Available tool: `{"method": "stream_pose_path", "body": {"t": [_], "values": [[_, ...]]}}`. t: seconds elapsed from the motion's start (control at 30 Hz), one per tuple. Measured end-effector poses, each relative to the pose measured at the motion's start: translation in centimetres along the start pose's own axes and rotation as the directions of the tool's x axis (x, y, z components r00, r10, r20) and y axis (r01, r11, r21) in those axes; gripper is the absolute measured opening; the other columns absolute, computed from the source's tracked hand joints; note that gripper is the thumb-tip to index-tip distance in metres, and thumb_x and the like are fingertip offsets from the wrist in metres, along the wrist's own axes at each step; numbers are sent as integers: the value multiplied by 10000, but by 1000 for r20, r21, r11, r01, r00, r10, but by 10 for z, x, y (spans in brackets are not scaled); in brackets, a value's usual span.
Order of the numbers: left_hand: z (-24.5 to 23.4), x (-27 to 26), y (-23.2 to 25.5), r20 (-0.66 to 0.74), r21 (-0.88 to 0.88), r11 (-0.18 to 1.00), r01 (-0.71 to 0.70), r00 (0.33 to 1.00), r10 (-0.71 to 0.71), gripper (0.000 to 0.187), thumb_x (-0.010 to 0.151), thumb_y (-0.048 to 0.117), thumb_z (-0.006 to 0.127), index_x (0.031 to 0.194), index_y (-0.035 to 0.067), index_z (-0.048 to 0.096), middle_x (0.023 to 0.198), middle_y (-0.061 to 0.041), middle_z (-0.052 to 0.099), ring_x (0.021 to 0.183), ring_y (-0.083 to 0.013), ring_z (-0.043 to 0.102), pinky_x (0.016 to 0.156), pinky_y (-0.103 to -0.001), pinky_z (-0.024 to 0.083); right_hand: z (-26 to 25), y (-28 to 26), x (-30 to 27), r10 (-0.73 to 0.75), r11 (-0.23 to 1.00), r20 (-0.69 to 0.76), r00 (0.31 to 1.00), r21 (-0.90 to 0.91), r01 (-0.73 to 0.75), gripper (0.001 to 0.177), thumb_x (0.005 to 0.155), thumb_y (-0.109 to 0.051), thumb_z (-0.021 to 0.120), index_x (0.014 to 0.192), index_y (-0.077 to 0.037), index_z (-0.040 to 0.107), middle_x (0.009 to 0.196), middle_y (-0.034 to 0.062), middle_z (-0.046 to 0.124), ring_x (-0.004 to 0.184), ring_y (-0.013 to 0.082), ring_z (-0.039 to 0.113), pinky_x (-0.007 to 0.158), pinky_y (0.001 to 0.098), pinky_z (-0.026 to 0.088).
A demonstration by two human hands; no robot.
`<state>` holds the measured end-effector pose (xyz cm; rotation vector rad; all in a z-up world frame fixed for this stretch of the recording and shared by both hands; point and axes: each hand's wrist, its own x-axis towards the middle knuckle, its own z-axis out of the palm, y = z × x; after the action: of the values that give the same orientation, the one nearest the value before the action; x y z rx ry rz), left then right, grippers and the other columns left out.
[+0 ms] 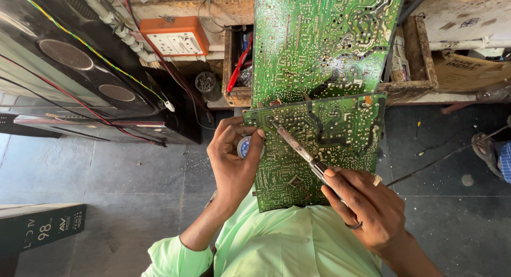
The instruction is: The person solders a green circuit board using a soldering iron and solder wire. They repeatedly apply solder to various points on the board while holding the solder wire in the other hand.
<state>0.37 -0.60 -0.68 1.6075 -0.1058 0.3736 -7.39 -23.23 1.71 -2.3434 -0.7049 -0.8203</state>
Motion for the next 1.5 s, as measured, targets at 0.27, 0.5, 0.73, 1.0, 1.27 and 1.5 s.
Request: {"method": "stream_pose_path", "body": {"t": [0.27, 0.5, 0.73, 1.0, 1.27, 1.5], "values": [[0, 1, 1, -2, 41, 999, 2, 1000, -1, 94, 922, -6, 742, 931, -92, 705, 1167, -98, 637, 725, -35, 619, 551, -188, 471, 5, -3, -3, 82, 997, -63, 995, 20, -80, 403, 831, -16, 836, 1204, -17, 683, 1073, 121, 745, 920, 261, 752, 754, 353, 606], [0, 1, 4, 9, 28, 999, -16, 1000, 15, 112, 923, 12, 745, 933, -92, 704, 1193, -108, 628, 758, -58, 666, 559, -188, 512, 3, -2, 0, -24, 1000, -24, 999, -14, 23, 420, 820, -24, 843, 1204, -14, 672, 1067, 123, 745, 904, 276, 746, 724, 363, 593], [-1, 1, 5, 21, 31, 999, 26, 999, -26, 130, 910, 27, 756, 932, -90, 704, 1183, -105, 633, 758, -59, 679, 567, -195, 527, 0, -3, 4, 118, 993, -53, 992, 29, -116, 407, 821, -21, 841, 1203, -30, 699, 1055, 119, 754, 902, 254, 758, 747, 335, 608], [-6, 0, 6, 70, 61, 998, 17, 997, -22, 133, 911, 44, 756, 980, -69, 743, 1254, -107, 619, 842, -83, 686, 624, -213, 567, -3, 7, 4, 252, 954, -31, 967, 177, -243, 348, 854, -10, 804, 1189, -7, 711, 1066, 157, 760, 878, 194, 777, 660, 257, 626], [-6, -1, 5, 78, 83, 996, 24, 997, -30, 128, 894, 38, 772, 982, -55, 761, 1268, -115, 597, 867, -102, 696, 623, -226, 572, -2, 11, 0, 240, 957, -44, 970, 176, -229, 327, 875, -20, 790, 1190, -3, 703, 1057, 163, 757, 891, 203, 771, 687, 273, 621], [-8, -1, 6, 102, 98, 995, 29, 994, -39, 109, 889, 42, 775, 964, -37, 765, 1257, -105, 586, 846, -100, 712, 601, -224, 579, -4, 11, -1, 261, 950, -12, 965, 182, -254, 319, 881, -40, 784, 1188, -4, 705, 1071, 169, 757, 895, 187, 774, 657, 252, 625]]}}
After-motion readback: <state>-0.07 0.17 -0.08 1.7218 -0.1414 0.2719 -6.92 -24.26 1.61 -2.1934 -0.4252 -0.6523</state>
